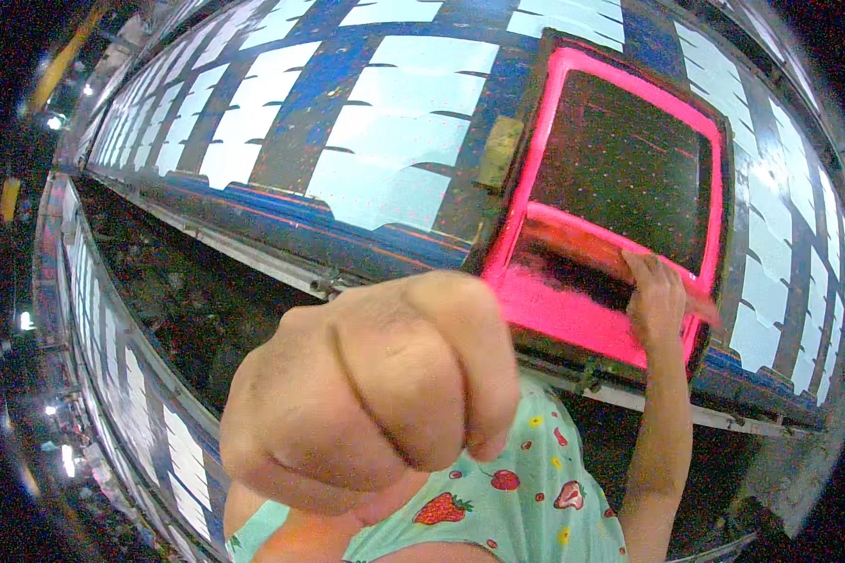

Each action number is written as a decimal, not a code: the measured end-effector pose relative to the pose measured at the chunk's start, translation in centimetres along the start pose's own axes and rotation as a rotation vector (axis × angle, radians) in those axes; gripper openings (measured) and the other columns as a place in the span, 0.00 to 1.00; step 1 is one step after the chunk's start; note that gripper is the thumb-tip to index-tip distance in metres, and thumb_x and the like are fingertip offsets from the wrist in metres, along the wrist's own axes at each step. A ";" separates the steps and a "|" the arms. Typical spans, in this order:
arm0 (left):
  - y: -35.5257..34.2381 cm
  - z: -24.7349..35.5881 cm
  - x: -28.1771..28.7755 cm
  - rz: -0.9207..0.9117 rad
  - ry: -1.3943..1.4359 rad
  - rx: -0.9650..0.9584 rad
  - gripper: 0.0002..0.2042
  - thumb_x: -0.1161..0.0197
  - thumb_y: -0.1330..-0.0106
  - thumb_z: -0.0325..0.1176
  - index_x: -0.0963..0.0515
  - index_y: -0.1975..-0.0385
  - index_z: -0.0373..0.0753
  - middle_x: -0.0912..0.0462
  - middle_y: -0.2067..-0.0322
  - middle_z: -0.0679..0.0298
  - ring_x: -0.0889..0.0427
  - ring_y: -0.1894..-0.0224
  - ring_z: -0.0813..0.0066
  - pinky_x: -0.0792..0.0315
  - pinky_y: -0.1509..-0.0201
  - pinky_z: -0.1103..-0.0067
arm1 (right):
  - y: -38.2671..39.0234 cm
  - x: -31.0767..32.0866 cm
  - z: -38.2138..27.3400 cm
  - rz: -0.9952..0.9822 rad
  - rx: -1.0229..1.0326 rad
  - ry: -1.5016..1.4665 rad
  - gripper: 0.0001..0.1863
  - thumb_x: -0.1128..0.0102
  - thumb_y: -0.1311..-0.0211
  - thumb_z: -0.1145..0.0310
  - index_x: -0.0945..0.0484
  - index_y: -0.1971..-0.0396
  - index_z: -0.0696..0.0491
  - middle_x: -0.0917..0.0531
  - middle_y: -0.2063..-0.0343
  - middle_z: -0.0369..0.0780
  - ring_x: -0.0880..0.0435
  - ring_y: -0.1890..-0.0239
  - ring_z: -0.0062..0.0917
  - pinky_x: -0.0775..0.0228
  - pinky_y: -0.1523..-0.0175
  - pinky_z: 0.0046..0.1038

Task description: The person repeatedly uses a squeegee to pull a dark viscous substance across a pink-framed screen printing mesh. The person moves the screen along a long table and repositions it multiple times while continuing the squeegee strokes.

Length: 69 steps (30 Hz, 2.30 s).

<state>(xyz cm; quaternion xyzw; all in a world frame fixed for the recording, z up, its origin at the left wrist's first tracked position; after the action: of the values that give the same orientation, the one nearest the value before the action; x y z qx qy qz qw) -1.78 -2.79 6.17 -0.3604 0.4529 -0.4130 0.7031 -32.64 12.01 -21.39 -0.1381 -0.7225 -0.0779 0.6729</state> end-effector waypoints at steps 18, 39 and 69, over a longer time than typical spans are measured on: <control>14.1 -20.9 20.2 0.034 -1.825 0.714 0.08 0.36 0.20 0.30 0.13 0.53 0.33 0.13 0.58 0.52 0.13 0.56 0.50 0.20 0.51 0.62 | -30.8 -1.1 16.5 0.134 0.028 0.029 0.23 0.36 0.40 0.75 0.13 0.44 0.45 0.10 0.49 0.47 0.10 0.46 0.49 0.17 0.39 0.53; 17.6 -23.2 23.5 0.211 -1.641 0.957 0.17 0.49 0.14 0.37 0.18 0.59 0.31 0.15 0.64 0.41 0.16 0.59 0.37 0.26 0.54 0.54 | -30.2 0.5 17.2 -0.120 0.115 -0.003 0.22 0.36 0.43 0.66 0.10 0.47 0.43 0.08 0.49 0.47 0.09 0.45 0.47 0.16 0.38 0.52; 19.2 -24.0 25.7 0.152 -1.665 0.908 0.18 0.48 0.16 0.42 0.15 0.54 0.34 0.11 0.53 0.41 0.14 0.48 0.32 0.23 0.43 0.47 | 11.5 4.0 -7.0 0.055 0.127 -0.105 0.21 0.27 0.38 0.57 0.10 0.47 0.49 0.11 0.55 0.45 0.11 0.48 0.43 0.19 0.40 0.46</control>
<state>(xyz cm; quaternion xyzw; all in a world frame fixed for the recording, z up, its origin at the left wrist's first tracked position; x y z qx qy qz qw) -12.96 -21.66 -27.37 -0.2009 -0.3751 -0.1129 0.8979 -22.68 21.25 -17.64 -0.1188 -0.7563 -0.0059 0.6433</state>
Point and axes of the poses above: each hand's wrist, its own y-axis away from the middle knuckle, its own x-axis out of the back of the hand, z = x × y, the point moved 7 cm from there along -y, towards the middle knuckle
